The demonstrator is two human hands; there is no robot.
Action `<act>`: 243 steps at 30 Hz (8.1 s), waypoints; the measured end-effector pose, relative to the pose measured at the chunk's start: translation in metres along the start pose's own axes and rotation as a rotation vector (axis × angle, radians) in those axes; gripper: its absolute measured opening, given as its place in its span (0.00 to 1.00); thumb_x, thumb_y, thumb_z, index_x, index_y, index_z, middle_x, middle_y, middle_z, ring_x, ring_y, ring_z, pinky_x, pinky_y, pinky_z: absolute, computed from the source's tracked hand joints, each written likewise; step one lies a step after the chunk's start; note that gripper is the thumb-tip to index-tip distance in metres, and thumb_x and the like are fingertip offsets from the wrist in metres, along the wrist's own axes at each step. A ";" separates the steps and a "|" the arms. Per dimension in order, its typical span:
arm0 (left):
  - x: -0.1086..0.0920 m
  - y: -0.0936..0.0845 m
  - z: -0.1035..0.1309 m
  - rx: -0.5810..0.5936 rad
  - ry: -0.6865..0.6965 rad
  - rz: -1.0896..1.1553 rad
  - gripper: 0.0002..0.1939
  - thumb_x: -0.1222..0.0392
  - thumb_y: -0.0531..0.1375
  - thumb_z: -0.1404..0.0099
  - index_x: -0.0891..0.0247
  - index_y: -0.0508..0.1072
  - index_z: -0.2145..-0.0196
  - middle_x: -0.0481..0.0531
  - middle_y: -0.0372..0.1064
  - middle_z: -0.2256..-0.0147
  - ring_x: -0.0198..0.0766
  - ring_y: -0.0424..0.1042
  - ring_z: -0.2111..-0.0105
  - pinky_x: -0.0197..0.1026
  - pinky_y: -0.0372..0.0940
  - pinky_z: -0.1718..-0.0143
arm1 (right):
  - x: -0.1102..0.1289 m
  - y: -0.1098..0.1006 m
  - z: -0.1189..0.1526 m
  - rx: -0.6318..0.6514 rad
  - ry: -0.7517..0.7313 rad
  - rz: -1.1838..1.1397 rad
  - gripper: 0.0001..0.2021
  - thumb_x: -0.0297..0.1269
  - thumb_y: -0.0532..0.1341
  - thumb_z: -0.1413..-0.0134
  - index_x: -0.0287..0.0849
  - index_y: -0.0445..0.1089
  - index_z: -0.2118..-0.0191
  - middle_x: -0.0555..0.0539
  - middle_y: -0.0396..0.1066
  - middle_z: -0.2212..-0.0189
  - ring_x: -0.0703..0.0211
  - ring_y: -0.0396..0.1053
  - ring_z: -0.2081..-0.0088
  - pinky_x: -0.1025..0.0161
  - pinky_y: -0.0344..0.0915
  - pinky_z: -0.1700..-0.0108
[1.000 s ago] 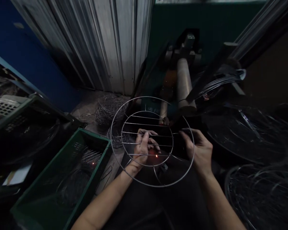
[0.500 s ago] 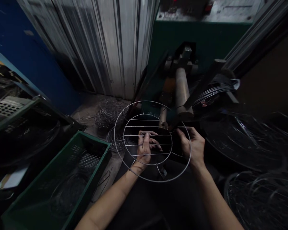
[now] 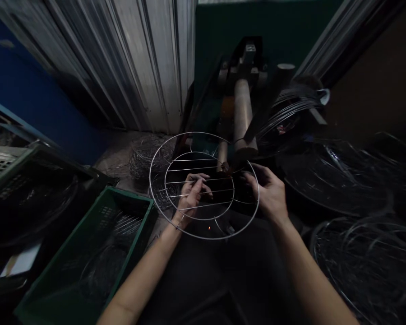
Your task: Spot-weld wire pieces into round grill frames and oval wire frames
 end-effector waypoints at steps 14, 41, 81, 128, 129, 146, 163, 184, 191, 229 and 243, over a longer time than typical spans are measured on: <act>0.015 0.009 0.041 0.040 -0.039 0.041 0.15 0.63 0.65 0.46 0.64 0.68 0.60 0.53 0.66 0.55 0.32 0.72 0.64 0.35 0.65 0.59 | -0.021 -0.002 0.046 -0.136 0.240 -0.272 0.15 0.47 0.65 0.55 0.40 0.73 0.65 0.45 0.74 0.67 0.57 0.74 0.68 0.60 0.73 0.63; 0.028 0.034 0.017 0.134 -0.342 0.365 0.17 0.51 0.56 0.39 0.63 0.61 0.55 0.47 0.65 0.69 0.25 0.62 0.87 0.29 0.54 0.90 | -0.007 0.022 -0.032 0.042 0.044 -0.083 0.16 0.49 0.66 0.60 0.41 0.71 0.71 0.50 0.71 0.74 0.60 0.67 0.70 0.62 0.64 0.66; 0.019 0.021 -0.011 -0.159 -0.071 0.198 0.16 0.45 0.52 0.37 0.60 0.55 0.69 0.42 0.63 0.77 0.23 0.55 0.87 0.27 0.50 0.85 | -0.006 0.021 -0.024 -0.032 0.018 -0.046 0.13 0.47 0.64 0.55 0.42 0.70 0.69 0.49 0.71 0.72 0.59 0.68 0.69 0.62 0.65 0.65; 0.034 0.014 -0.017 -0.230 0.001 0.087 0.12 0.52 0.54 0.37 0.62 0.59 0.64 0.42 0.63 0.79 0.23 0.54 0.87 0.27 0.49 0.86 | -0.010 0.002 0.018 -0.268 0.131 -0.162 0.13 0.43 0.66 0.58 0.41 0.64 0.71 0.49 0.71 0.74 0.61 0.69 0.74 0.64 0.65 0.72; 0.034 0.014 -0.017 -0.231 0.004 0.088 0.12 0.51 0.54 0.37 0.62 0.58 0.64 0.42 0.63 0.79 0.23 0.54 0.87 0.27 0.48 0.86 | -0.011 0.002 0.018 -0.281 0.130 -0.183 0.14 0.43 0.66 0.58 0.41 0.64 0.71 0.49 0.71 0.74 0.61 0.69 0.73 0.64 0.65 0.71; 0.024 0.023 -0.024 -0.218 0.068 0.095 0.09 0.54 0.53 0.35 0.62 0.59 0.65 0.42 0.63 0.79 0.24 0.57 0.86 0.27 0.52 0.86 | -0.008 0.004 0.006 -0.319 0.102 -0.282 0.15 0.44 0.67 0.58 0.40 0.64 0.70 0.51 0.72 0.74 0.66 0.68 0.78 0.67 0.63 0.72; 0.015 0.031 -0.021 -0.163 0.078 0.015 0.11 0.51 0.52 0.35 0.62 0.57 0.65 0.41 0.62 0.78 0.23 0.56 0.88 0.27 0.52 0.87 | -0.014 0.001 0.014 -0.355 0.142 -0.385 0.17 0.46 0.68 0.62 0.41 0.64 0.71 0.50 0.72 0.75 0.62 0.70 0.76 0.62 0.67 0.69; 0.007 0.025 -0.022 -0.230 0.024 -0.061 0.09 0.53 0.50 0.35 0.61 0.56 0.64 0.41 0.62 0.79 0.25 0.59 0.89 0.27 0.53 0.90 | -0.019 0.007 0.008 -0.248 0.184 -0.166 0.16 0.47 0.67 0.64 0.40 0.67 0.75 0.52 0.67 0.77 0.62 0.65 0.73 0.63 0.62 0.69; 0.000 0.015 -0.031 -0.228 0.055 -0.047 0.11 0.51 0.51 0.36 0.61 0.56 0.63 0.41 0.62 0.78 0.25 0.60 0.88 0.27 0.54 0.89 | -0.015 0.019 0.001 -0.230 0.155 -0.191 0.15 0.47 0.67 0.63 0.41 0.67 0.74 0.52 0.67 0.77 0.62 0.63 0.73 0.64 0.61 0.69; 0.009 0.021 0.001 -0.209 0.101 -0.192 0.15 0.46 0.47 0.33 0.60 0.53 0.67 0.39 0.61 0.78 0.24 0.59 0.88 0.28 0.54 0.87 | 0.054 -0.123 0.121 -0.147 0.109 0.421 0.10 0.48 0.61 0.54 0.53 0.74 0.66 0.48 0.74 0.67 0.49 0.71 0.63 0.51 0.64 0.59; 0.030 0.017 0.039 -0.242 0.035 -0.215 0.16 0.44 0.48 0.34 0.60 0.52 0.67 0.39 0.61 0.77 0.24 0.61 0.87 0.28 0.56 0.85 | 0.074 -0.093 0.163 0.122 -0.310 0.532 0.11 0.42 0.56 0.43 0.49 0.66 0.54 0.50 0.72 0.63 0.56 0.69 0.63 0.58 0.67 0.58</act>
Point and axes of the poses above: each hand's wrist, its own z-axis away from the middle knuckle, its own y-axis out of the palm, x = y × z, the point moved 7 cm from there along -z, towards the middle knuckle
